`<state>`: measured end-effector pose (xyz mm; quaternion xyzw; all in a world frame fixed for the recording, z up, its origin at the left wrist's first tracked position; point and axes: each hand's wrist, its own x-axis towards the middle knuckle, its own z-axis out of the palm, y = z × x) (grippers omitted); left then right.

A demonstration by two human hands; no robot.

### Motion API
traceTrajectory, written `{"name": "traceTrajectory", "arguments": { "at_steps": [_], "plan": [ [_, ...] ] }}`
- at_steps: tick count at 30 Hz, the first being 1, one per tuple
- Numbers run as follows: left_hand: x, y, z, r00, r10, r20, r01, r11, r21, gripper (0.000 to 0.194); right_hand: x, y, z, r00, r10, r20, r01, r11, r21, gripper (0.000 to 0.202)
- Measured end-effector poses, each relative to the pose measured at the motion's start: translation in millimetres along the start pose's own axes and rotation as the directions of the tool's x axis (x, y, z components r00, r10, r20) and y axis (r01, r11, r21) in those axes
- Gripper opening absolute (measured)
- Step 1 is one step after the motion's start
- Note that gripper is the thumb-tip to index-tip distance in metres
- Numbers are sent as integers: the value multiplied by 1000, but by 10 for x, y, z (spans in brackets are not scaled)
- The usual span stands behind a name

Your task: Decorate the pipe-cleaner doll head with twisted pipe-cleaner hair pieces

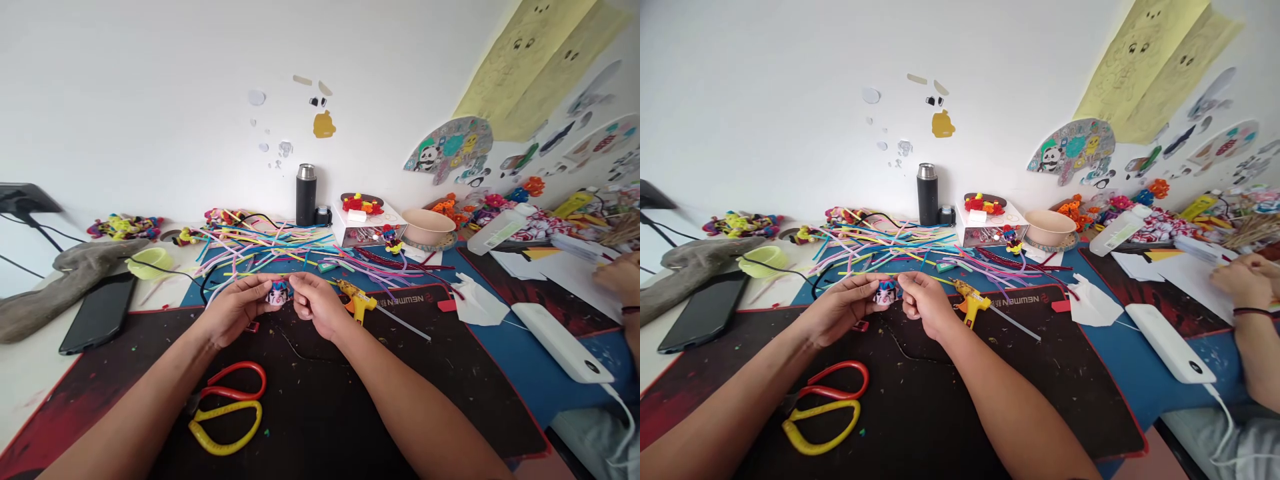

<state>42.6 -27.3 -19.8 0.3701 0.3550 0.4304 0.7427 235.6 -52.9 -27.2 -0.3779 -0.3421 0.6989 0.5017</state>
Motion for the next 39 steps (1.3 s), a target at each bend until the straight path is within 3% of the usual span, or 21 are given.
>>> {"name": "traceTrajectory", "arguments": {
  "at_steps": [22,39],
  "plan": [
    [0,26,-7,997,-62,42,64,996,-55,20,20,28,-32,999,36,13,-36,999,30,54],
    [18,-22,-36,999,-35,8,35,999,-35,20,14,52,-29,998,45,49,-47,998,37,55]
  ]
}}
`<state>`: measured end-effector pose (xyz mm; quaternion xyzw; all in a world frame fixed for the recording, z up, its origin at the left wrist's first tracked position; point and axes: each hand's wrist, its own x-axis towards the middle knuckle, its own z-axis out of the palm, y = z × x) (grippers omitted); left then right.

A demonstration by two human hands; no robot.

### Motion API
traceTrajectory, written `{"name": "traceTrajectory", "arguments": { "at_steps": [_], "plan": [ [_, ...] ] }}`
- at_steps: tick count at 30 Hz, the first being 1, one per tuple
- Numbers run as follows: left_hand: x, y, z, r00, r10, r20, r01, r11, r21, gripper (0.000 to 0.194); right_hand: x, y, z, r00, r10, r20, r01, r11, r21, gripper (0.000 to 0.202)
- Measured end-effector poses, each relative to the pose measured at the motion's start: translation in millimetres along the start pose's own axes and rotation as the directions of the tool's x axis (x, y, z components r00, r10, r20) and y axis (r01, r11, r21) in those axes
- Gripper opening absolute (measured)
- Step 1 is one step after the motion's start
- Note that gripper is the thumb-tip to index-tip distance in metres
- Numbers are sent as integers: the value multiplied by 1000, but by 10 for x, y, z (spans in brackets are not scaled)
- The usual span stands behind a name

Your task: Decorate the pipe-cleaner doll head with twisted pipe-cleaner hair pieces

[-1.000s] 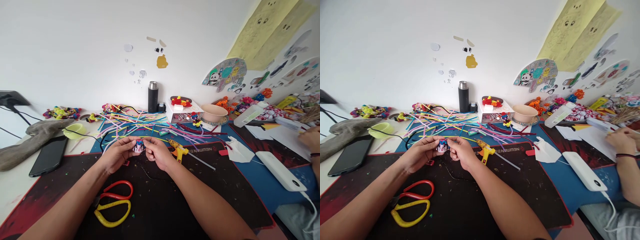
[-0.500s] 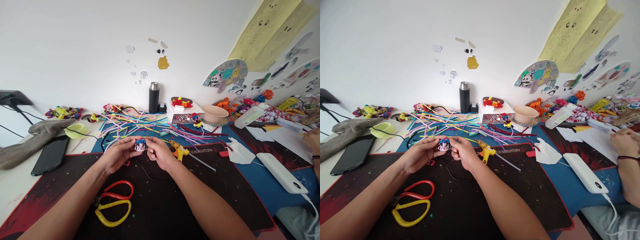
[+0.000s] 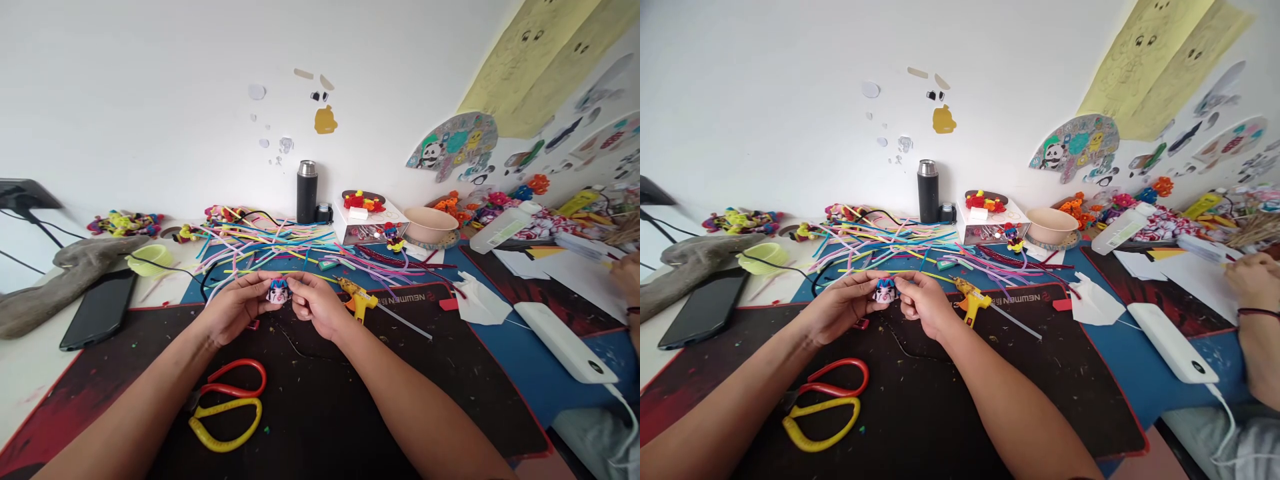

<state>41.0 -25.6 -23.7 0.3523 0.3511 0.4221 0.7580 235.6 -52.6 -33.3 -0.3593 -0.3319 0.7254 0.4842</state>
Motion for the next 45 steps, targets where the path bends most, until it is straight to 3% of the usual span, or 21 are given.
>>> {"name": "traceTrajectory", "arguments": {
  "at_steps": [22,27,33,45],
  "plan": [
    [4,7,-3,999,10,-32,-9,1000,27,21,-8,-26,18,999,-5,-47,5,1000,-7,50],
    [4,18,11,994,64,-90,-60,997,43,24,-4,-45,11,993,-70,-97,66,997,-43,52],
    [-22,10,59,990,119,-71,-112,989,97,27,-12,0,51,992,-88,-88,76,989,-128,55],
    [-42,30,92,997,40,-64,-37,998,44,26,-12,-50,14,989,-99,-107,87,990,-113,49]
  ]
}}
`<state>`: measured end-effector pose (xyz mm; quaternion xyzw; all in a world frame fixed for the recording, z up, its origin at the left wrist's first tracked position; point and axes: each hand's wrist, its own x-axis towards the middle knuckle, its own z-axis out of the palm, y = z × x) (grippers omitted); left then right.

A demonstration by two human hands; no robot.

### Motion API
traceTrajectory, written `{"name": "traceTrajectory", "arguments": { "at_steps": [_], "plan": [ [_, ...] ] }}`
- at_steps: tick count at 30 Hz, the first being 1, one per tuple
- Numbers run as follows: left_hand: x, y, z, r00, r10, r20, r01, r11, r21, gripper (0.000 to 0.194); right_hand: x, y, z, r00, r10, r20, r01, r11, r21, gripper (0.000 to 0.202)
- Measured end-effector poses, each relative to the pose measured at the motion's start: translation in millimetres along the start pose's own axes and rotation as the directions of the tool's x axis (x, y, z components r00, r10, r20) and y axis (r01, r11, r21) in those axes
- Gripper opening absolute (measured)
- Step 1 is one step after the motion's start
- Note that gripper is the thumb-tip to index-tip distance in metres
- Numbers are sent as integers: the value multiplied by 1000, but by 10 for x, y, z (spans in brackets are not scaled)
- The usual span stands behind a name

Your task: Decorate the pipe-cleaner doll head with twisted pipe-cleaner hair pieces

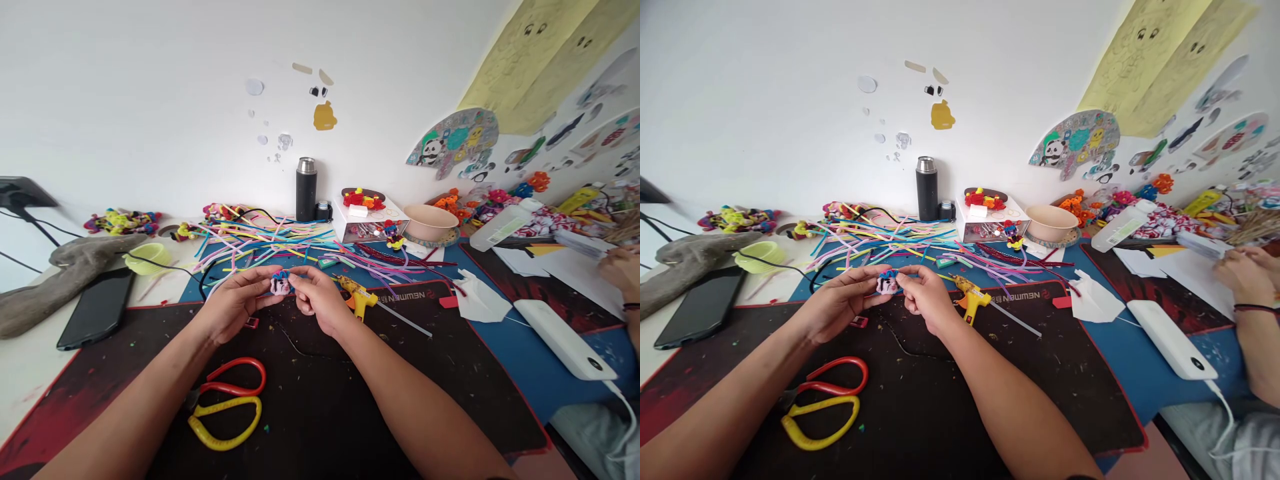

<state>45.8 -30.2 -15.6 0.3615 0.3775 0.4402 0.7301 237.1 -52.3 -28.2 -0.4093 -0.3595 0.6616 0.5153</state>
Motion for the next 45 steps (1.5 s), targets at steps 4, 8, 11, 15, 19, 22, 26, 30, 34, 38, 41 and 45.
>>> {"name": "traceTrajectory", "arguments": {
  "at_steps": [4,8,11,15,19,22,26,30,34,38,41,45],
  "plan": [
    [-5,0,-3,1000,-5,11,5,1000,-11,33,-2,4,1,1000,2,19,-2,1000,-3,48],
    [-6,1,-18,1000,-5,14,5,1000,-1,38,-10,-1,0,999,10,33,-9,1000,-6,50],
    [-5,2,-22,1000,-7,4,7,1000,20,40,-12,1,-2,999,17,35,-17,1000,2,51],
    [-7,3,-20,1000,-2,6,1,999,44,44,-8,2,-1,999,26,36,-27,1000,8,52],
    [-14,15,-6,999,23,27,-24,998,56,46,-6,-1,-3,999,28,33,-28,1000,12,52],
    [-19,24,4,998,42,41,-45,997,67,46,-3,4,-7,999,34,37,-35,999,18,52],
    [-17,10,5,998,48,40,-51,996,74,46,6,15,-10,998,49,46,-50,998,28,53],
    [-12,-19,2,997,31,67,-35,997,70,46,14,16,-15,998,46,45,-47,998,31,52],
    [-10,-33,-6,995,11,101,-17,998,59,45,14,14,-16,998,42,41,-43,999,27,53],
    [-9,-29,-17,995,-19,94,14,998,56,49,1,10,-1,998,49,26,-50,999,7,53],
    [-9,-17,-14,999,-23,46,21,998,62,52,-9,0,13,1000,29,2,-29,999,-13,51],
    [-7,13,6,999,34,-8,-33,994,106,51,3,-1,25,999,-36,-36,34,998,-48,48]
  ]
}}
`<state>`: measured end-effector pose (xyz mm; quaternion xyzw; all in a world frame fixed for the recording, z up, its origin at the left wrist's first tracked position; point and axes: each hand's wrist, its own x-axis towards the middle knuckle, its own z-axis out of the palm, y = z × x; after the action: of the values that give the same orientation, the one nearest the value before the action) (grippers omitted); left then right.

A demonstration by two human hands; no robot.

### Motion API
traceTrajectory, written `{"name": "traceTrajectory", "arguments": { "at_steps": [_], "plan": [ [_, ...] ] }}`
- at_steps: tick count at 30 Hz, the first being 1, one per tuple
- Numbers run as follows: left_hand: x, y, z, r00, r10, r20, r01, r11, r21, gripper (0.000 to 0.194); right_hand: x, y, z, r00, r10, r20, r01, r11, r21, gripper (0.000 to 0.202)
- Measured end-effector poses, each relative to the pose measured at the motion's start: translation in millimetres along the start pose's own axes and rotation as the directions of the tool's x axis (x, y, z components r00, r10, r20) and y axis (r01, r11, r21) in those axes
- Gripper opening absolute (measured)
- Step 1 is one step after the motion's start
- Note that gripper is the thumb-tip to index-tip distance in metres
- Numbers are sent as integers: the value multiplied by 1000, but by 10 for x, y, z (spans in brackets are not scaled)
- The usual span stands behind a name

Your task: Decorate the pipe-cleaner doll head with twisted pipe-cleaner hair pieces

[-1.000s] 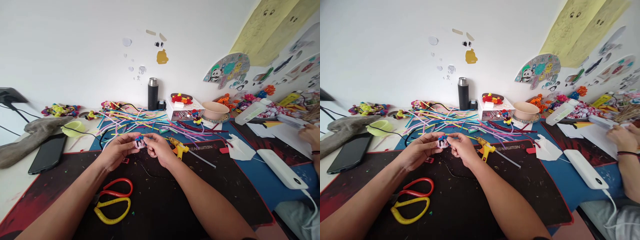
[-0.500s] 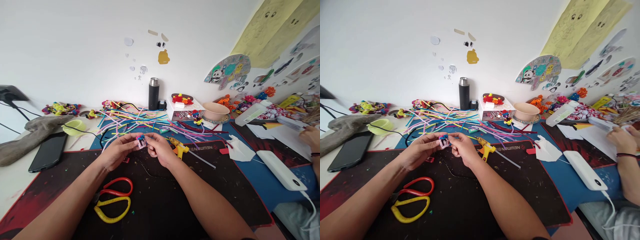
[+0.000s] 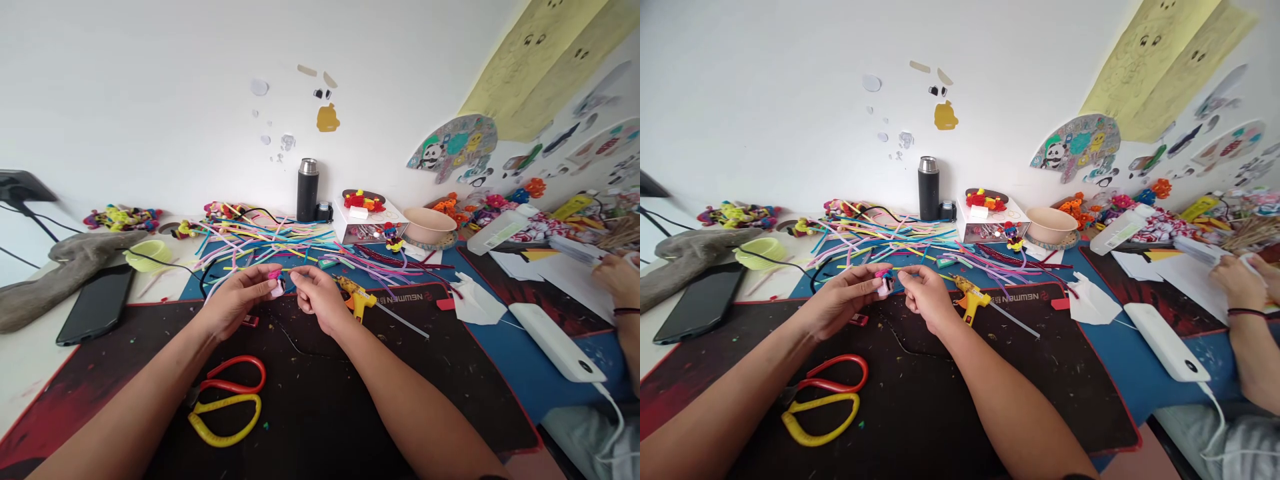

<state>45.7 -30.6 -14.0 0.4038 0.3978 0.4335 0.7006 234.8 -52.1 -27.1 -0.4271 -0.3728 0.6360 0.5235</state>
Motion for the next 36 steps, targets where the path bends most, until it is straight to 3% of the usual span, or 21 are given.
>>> {"name": "traceTrajectory", "arguments": {
  "at_steps": [7,11,15,21,24,25,32,36],
  "plan": [
    [67,-10,-66,998,47,-35,-46,998,30,49,-85,-45,13,994,-71,-79,68,997,-38,50],
    [116,-38,-129,996,86,-40,-85,996,31,48,-345,-193,-39,989,-103,-104,86,983,-162,44],
    [134,-31,-148,992,120,-49,-120,993,1,51,-669,-294,-223,990,-85,-112,40,933,-358,47],
    [132,-5,-154,987,160,-27,-160,987,11,55,-979,-289,-722,966,-123,-229,-68,730,-680,55],
    [142,-5,-169,983,183,-21,-182,982,52,57,-995,-322,-901,947,-159,-280,-184,446,-876,56],
    [148,-4,-175,982,186,-22,-184,981,65,58,-977,-341,-932,943,-157,-293,-212,396,-894,56],
    [163,17,-196,986,163,-25,-161,983,86,67,-781,-395,-867,919,-136,-370,-342,190,-920,60],
    [166,-1,-193,985,173,-2,-172,980,104,68,-792,-350,-819,905,-158,-394,-369,168,-914,57]
  ]
}}
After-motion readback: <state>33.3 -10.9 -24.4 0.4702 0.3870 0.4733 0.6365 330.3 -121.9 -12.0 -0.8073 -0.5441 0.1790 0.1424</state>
